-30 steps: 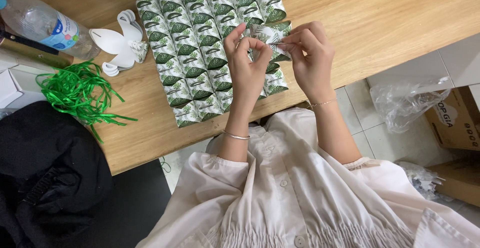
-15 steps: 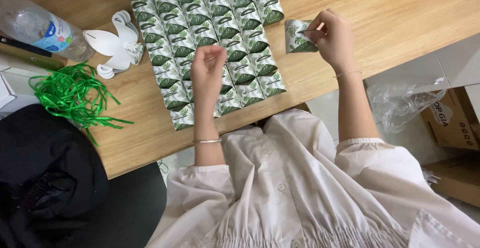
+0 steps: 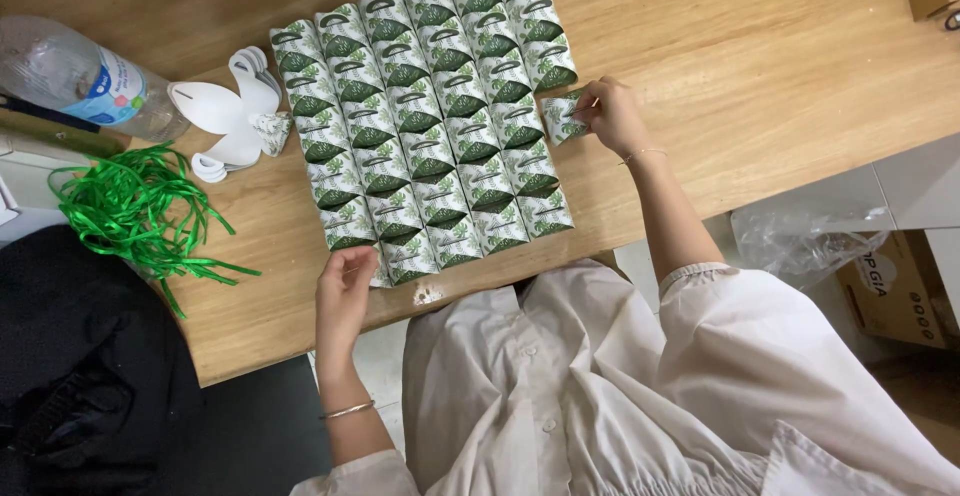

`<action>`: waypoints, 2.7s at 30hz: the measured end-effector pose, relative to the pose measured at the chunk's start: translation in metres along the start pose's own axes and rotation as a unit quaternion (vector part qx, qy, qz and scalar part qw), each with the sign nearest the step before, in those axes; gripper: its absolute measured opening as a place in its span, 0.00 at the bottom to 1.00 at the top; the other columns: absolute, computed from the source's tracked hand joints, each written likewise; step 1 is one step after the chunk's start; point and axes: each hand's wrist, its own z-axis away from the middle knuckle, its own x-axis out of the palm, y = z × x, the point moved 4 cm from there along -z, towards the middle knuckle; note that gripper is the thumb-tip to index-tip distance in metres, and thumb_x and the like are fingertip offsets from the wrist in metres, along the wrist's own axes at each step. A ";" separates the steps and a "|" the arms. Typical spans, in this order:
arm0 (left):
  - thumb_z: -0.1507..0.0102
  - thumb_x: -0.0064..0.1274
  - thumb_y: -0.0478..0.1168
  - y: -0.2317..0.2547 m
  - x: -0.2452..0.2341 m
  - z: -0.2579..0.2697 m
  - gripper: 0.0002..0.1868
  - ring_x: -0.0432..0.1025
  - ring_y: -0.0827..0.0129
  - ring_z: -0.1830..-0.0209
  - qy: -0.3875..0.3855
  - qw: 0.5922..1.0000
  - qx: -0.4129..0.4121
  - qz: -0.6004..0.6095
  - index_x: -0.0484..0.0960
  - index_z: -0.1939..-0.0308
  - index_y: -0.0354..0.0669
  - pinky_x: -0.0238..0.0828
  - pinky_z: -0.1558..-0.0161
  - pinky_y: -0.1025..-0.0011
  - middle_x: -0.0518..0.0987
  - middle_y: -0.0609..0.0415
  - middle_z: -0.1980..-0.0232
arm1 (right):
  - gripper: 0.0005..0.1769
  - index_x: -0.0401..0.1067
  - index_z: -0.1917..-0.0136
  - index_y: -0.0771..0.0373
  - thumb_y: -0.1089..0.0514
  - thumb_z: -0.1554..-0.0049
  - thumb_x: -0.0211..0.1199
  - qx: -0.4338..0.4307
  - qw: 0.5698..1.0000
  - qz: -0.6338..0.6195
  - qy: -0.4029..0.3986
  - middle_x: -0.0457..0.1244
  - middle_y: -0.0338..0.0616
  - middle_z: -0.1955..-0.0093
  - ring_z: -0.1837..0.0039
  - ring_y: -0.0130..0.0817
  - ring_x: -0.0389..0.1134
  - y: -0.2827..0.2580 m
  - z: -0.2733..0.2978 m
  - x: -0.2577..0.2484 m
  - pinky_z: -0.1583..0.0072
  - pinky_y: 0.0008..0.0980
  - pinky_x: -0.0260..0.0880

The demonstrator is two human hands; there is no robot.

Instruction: Assembling small paper gift boxes and tying them with a decorative green ribbon.

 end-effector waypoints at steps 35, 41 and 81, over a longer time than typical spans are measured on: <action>0.29 0.52 0.44 -0.079 -0.102 -0.277 0.22 0.80 0.59 0.50 0.230 0.949 0.195 -0.096 0.73 0.38 0.31 0.76 0.49 0.64 0.81 0.38 0.44 | 0.08 0.75 0.43 0.66 0.67 0.36 0.64 -0.056 0.989 0.139 0.011 0.67 0.50 0.44 0.55 0.37 0.71 -0.098 0.100 -0.018 0.57 0.33 0.72; 0.30 0.53 0.46 -0.057 -0.086 -0.281 0.18 0.80 0.56 0.58 0.200 0.957 0.144 -0.152 0.81 0.49 0.31 0.73 0.55 0.64 0.84 0.43 0.58 | 0.06 0.76 0.45 0.65 0.65 0.36 0.62 -0.009 0.983 0.181 -0.010 0.69 0.49 0.50 0.56 0.37 0.72 -0.069 0.129 -0.020 0.56 0.34 0.72; 0.34 0.57 0.40 0.132 0.231 0.066 0.09 0.79 0.58 0.46 -0.241 0.816 0.485 -0.202 0.78 0.51 0.46 0.79 0.50 0.63 0.84 0.55 0.48 | 0.11 0.72 0.49 0.73 0.61 0.39 0.65 0.267 0.816 -0.482 0.177 0.72 0.54 0.53 0.56 0.35 0.75 -0.031 0.181 -0.045 0.55 0.32 0.78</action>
